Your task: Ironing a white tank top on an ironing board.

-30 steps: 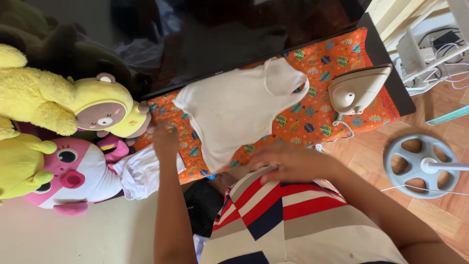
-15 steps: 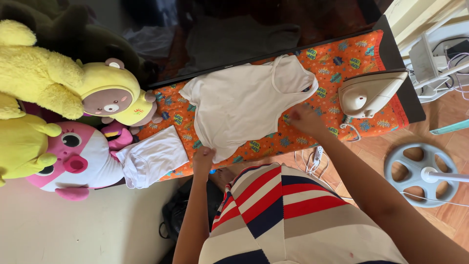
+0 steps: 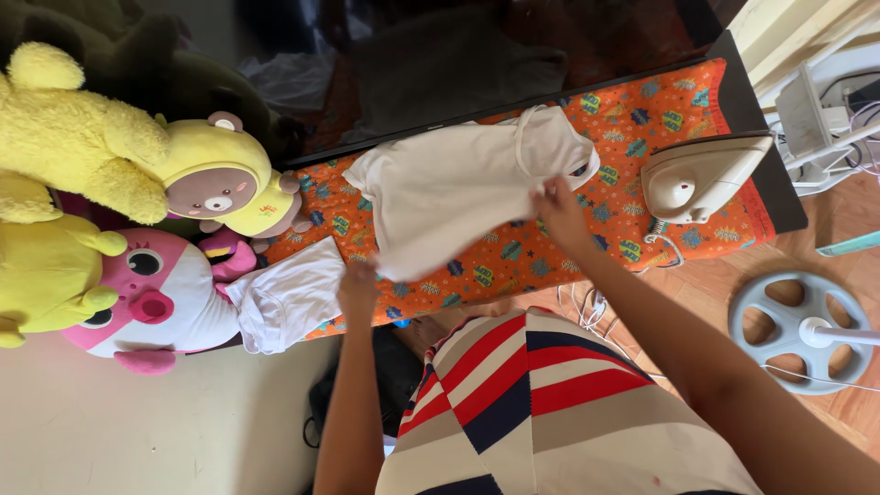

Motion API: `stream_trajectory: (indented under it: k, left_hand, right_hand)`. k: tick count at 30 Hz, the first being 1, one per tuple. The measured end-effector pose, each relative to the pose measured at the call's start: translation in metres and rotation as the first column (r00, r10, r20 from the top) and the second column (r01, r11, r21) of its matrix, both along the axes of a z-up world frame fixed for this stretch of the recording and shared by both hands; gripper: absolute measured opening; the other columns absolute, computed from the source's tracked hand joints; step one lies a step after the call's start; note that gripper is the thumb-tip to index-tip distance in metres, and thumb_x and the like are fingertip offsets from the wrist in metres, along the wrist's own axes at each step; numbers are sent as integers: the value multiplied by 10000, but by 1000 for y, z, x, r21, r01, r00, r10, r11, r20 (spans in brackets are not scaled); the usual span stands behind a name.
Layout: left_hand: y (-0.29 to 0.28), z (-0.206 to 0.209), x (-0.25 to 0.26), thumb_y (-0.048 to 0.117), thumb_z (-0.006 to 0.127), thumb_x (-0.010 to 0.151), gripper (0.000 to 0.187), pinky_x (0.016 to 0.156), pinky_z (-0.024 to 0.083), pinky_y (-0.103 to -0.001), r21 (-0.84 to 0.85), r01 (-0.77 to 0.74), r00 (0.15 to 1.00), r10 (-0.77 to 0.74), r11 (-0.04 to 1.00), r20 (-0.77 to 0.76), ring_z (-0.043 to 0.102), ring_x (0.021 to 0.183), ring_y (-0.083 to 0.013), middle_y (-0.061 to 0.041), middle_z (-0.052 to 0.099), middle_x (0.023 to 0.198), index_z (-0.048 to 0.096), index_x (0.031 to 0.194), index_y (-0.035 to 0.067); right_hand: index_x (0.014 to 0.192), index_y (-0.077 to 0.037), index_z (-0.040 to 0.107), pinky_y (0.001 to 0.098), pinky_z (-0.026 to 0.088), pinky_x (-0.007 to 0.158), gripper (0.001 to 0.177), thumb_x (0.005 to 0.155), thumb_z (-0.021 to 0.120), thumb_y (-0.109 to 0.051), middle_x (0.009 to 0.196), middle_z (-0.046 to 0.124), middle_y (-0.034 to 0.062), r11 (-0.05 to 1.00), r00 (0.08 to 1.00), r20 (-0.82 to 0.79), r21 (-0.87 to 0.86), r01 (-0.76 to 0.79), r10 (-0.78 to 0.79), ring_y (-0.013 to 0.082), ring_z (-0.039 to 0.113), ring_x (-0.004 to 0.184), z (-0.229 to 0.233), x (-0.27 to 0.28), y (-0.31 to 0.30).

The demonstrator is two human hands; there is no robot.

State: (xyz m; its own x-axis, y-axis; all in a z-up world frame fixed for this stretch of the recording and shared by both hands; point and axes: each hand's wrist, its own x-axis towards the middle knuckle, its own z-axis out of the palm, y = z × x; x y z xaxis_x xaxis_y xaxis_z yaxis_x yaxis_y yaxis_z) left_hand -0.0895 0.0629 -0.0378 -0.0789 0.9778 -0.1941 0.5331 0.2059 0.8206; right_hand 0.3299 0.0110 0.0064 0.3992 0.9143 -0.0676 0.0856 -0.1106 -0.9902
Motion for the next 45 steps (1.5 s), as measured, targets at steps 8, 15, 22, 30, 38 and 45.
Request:
stream_trajectory:
  k: [8,15,22,30,38,45]
  left_hand:
    - [100,179,64,204,615,1065,113,750,474,-290,240,-243,619,-40,940,784,486,814,-88,14,528,947,543,1105,126]
    - [54,308,77,268,551,1171,202,705,365,-251,683,-177,943,-76,709,323,432,788,-75,-35,511,899,541,1223,73]
    - [43,345,54,67,592,1158,208,818,524,-276,436,-241,384,-327,867,863,608,910,-116,-88,591,1118,532,1349,9]
    - [89,340,67,34,848,950,285,706,406,-238,667,93,960,-244,739,136,455,780,-85,10,493,895,745,1213,71]
    - [40,338,69,24,807,966,163,787,505,-233,801,125,967,-251,586,32,590,899,-88,-13,642,1061,734,1107,60]
    - [-18,151,53,60,753,881,168,933,546,-401,514,413,909,-373,752,-185,681,1055,-261,-61,742,1073,748,1040,114]
  right_hand:
    - [1145,-93,501,265,465,789,207,1068,670,-186,973,506,-31,922,987,-142,368,125,-77,82,494,892,98,45,91]
    - [1249,-109,460,257,489,707,190,1159,599,-203,978,599,12,848,992,118,529,-21,-49,76,561,838,192,59,58]
    - [1302,-33,466,326,595,767,468,904,685,81,974,658,95,939,762,-612,345,17,211,173,694,859,323,11,-4]
    - [1167,-10,731,229,461,690,165,1028,809,-52,879,636,-5,951,841,535,293,-98,-78,77,571,779,287,52,35]
    - [1137,45,635,238,480,738,133,1051,732,16,912,618,-17,822,854,415,569,25,-313,72,524,791,235,68,4]
    - [1113,-72,691,346,531,734,122,992,690,-85,961,701,67,991,796,591,106,81,-128,202,669,833,107,45,-75]
